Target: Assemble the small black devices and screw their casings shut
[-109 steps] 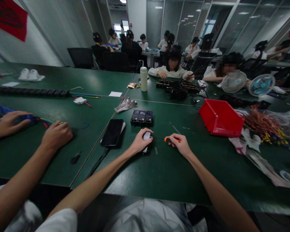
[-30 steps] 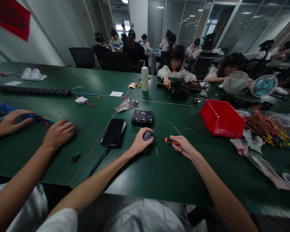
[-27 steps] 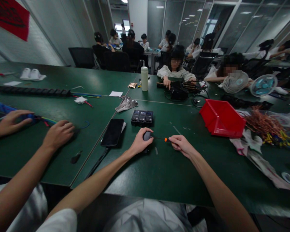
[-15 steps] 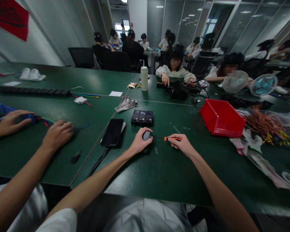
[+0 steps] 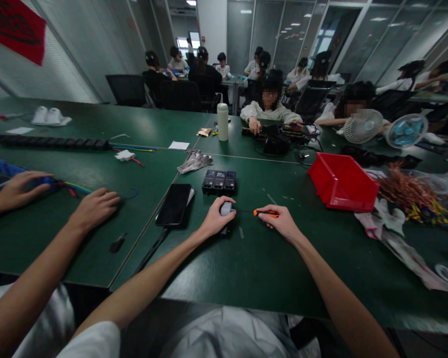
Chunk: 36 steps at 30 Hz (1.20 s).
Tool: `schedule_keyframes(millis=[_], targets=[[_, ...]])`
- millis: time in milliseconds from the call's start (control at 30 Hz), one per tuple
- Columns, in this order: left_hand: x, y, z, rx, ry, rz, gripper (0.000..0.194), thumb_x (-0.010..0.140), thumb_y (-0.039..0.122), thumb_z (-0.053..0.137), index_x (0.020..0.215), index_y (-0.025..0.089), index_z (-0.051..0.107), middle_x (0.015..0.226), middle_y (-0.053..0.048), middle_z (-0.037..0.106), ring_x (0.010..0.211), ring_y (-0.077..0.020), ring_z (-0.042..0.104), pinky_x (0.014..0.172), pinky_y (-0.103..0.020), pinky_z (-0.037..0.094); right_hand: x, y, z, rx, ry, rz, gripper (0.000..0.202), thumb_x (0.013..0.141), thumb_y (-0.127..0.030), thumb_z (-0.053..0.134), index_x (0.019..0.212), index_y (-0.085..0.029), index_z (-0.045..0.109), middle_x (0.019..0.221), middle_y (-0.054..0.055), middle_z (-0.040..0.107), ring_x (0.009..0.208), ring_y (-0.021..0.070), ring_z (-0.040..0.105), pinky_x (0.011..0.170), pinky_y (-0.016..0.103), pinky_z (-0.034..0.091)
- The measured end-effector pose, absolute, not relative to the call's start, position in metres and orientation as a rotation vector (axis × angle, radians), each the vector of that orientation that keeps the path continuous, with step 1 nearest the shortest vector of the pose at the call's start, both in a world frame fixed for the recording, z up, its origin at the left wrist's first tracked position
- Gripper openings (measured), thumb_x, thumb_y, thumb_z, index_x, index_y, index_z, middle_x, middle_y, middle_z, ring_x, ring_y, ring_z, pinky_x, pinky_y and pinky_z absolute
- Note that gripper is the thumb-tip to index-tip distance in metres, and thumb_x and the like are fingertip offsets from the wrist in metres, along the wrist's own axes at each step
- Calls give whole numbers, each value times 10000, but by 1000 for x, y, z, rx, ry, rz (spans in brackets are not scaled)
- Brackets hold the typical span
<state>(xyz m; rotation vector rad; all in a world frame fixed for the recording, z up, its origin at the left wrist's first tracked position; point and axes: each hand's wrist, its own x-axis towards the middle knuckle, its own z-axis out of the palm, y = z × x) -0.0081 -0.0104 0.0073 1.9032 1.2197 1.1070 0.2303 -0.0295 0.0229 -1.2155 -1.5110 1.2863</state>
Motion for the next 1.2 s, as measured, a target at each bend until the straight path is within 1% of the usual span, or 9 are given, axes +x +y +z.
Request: schedule_keyframes(millis=[200, 300, 400, 467, 533, 733, 1000, 1100, 1200], targets=[[-7, -12, 9, 1928, 1202, 1131, 246, 761, 223, 576, 1006, 205, 566, 999, -21, 560, 960, -177, 527, 899, -322, 392, 234, -25, 19, -1091, -1096, 1765, 427, 841, -488, 476, 959, -124, 665, 799, 102, 660, 575, 122, 571, 442, 211, 393], [-7, -14, 10, 1955, 1201, 1147, 247, 763, 226, 580, 1009, 210, 562, 1000, -20, 551, 960, -174, 523, 902, -324, 390, 236, -24, 17, -1137, -1077, 1836, 415, 845, -495, 475, 921, -124, 646, 673, 77, 645, 454, 96, 516, 372, 189, 327], [-7, -14, 9, 1968, 1208, 1143, 252, 761, 227, 585, 1011, 214, 559, 995, -21, 544, 953, -175, 522, 895, -326, 396, 235, -25, 16, -1197, -1187, 1773, 329, 799, -453, 584, 776, -127, 621, 509, -7, 532, 354, 44, 377, 331, 168, 217], [-7, -14, 9, 1970, 1208, 1141, 253, 760, 222, 584, 1011, 215, 558, 991, -22, 542, 950, -175, 523, 892, -326, 400, 233, -26, 16, -1200, -1279, 1699, 296, 767, -418, 637, 730, -126, 608, 503, -35, 487, 357, 24, 329, 337, 164, 180], [-7, -13, 9, 1973, 1203, 1141, 254, 760, 220, 583, 1012, 215, 557, 992, -22, 540, 957, -176, 523, 899, -328, 398, 231, -27, 16, -1197, -1361, 1615, 280, 759, -405, 649, 764, -127, 623, 520, -43, 475, 377, 20, 321, 356, 165, 190], [-8, -13, 10, 1968, 1210, 1134, 252, 762, 217, 576, 1014, 215, 556, 997, -24, 542, 968, -177, 524, 908, -329, 398, 229, -29, 19, -1229, -1508, 1401, 306, 731, -405, 669, 889, -144, 648, 574, -37, 490, 442, 46, 381, 401, 182, 266], [-8, -13, 11, 1960, 1217, 1135, 253, 764, 220, 566, 1016, 215, 560, 994, -22, 547, 959, -178, 523, 902, -332, 398, 229, -34, 27, -1222, -1689, 1156, 290, 741, -406, 651, 893, -159, 659, 742, 24, 608, 520, 90, 487, 477, 232, 389], [-8, -13, 11, 1952, 1216, 1124, 254, 761, 220, 566, 1015, 214, 563, 991, -23, 550, 952, -179, 525, 899, -333, 399, 229, -34, 27, -1181, -1749, 1033, 256, 747, -384, 651, 890, -173, 672, 837, 47, 645, 671, 147, 576, 629, 294, 470], [-9, -12, 11, 1943, 1217, 1110, 256, 759, 219, 566, 1014, 213, 565, 994, -24, 554, 956, -182, 526, 903, -333, 397, 228, -34, 26, -1107, -1802, 930, 226, 762, -364, 642, 899, -188, 679, 897, 55, 650, 818, 188, 599, 770, 348, 472]])
